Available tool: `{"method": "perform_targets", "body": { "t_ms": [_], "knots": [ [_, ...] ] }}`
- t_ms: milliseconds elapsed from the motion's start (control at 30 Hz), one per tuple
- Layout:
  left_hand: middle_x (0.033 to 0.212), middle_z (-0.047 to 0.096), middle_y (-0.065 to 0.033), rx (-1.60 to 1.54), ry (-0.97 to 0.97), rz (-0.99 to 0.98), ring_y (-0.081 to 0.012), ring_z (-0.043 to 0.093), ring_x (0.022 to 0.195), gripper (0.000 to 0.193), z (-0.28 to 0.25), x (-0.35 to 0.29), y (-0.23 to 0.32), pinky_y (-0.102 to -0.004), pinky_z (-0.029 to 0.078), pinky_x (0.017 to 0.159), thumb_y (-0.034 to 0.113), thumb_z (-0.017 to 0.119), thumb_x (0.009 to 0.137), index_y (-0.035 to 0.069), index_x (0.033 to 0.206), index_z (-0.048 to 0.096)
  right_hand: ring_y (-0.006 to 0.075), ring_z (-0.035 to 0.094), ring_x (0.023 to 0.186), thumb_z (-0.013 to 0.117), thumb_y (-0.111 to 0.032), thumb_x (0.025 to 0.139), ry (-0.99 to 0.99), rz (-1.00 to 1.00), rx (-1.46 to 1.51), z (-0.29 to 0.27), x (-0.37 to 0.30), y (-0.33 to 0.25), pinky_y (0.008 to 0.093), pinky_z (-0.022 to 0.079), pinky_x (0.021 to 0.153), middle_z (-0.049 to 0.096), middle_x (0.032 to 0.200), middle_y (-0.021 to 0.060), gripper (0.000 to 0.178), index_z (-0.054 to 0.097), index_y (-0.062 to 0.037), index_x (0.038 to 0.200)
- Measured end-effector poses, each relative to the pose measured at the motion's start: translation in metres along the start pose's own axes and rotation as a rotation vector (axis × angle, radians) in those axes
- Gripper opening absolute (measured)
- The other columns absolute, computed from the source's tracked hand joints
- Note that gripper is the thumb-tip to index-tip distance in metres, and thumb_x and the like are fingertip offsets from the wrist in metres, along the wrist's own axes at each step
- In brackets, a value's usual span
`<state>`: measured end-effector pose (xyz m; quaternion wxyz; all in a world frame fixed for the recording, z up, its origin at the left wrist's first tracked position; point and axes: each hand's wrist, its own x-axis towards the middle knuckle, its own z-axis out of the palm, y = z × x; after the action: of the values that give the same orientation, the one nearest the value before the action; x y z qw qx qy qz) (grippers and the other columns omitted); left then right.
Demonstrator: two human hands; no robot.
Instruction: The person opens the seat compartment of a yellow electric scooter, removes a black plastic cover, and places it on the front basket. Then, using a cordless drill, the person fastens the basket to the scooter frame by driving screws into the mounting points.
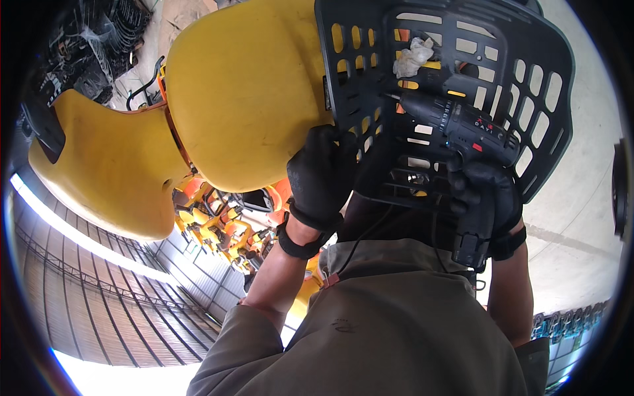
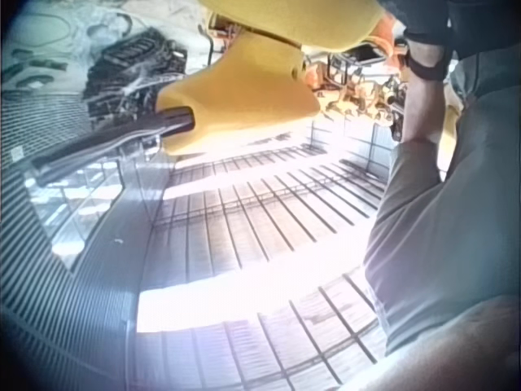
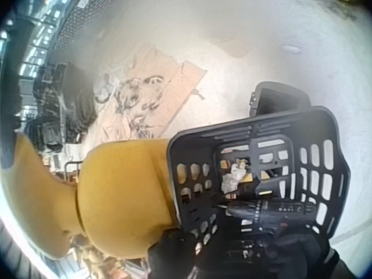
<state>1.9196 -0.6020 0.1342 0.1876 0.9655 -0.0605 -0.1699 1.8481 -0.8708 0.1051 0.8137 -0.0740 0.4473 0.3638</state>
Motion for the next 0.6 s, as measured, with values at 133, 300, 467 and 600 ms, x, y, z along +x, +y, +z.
{"method": "perform_targets", "body": {
  "t_ms": [133, 300, 467, 600],
  "knots": [
    [0.075, 0.062, -0.0101, 0.014, 0.008, -0.016, -0.0278, 0.065, 0.059, 0.011, -0.001, 0.004, 0.001, -0.0347, 0.049, 0.052, 0.009, 0.072, 0.085, 0.005, 0.086, 0.062, 0.0066, 0.048, 0.052, 0.063, -0.02, 0.087, 0.042, -0.034, 0.002, 0.003, 0.001, 0.004, 0.0257, 0.044, 0.052, 0.062, 0.08, 0.0029, 0.032, 0.061, -0.0005, 0.112],
    [0.075, 0.063, -0.0114, -0.055, -0.04, -0.001, -0.0298, 0.066, 0.063, 0.015, -0.004, 0.01, -0.002, -0.0363, 0.05, 0.054, 0.009, 0.073, 0.084, 0.005, 0.089, 0.06, 0.006, 0.047, 0.052, 0.061, -0.02, 0.088, 0.03, -0.033, 0.054, 0.001, 0.003, 0.007, 0.0255, 0.044, 0.052, 0.062, 0.083, 0.0037, 0.035, 0.059, 0.0003, 0.116],
    [0.076, 0.062, -0.0129, -0.187, -0.004, -0.003, -0.0297, 0.065, 0.065, 0.019, 0.001, 0.019, -0.001, -0.036, 0.05, 0.058, 0.008, 0.073, 0.084, 0.003, 0.092, 0.057, 0.006, 0.049, 0.057, 0.06, -0.018, 0.091, -0.103, -0.048, 0.199, -0.001, 0.004, 0.007, 0.026, 0.045, 0.057, 0.064, 0.089, 0.0052, 0.036, 0.057, 0.001, 0.121],
    [0.084, 0.064, -0.0151, -0.26, -0.046, -0.085, -0.0321, 0.066, 0.072, 0.021, 0.0, 0.041, 0.006, -0.0372, 0.052, 0.062, 0.01, 0.073, 0.084, 0.002, 0.096, 0.058, 0.0058, 0.05, 0.061, 0.058, -0.016, 0.092, -0.107, -0.086, 0.288, 0.009, 0.007, 0.008, 0.0263, 0.046, 0.058, 0.063, 0.097, 0.0071, 0.038, 0.053, -0.0002, 0.127]
  ]
}}
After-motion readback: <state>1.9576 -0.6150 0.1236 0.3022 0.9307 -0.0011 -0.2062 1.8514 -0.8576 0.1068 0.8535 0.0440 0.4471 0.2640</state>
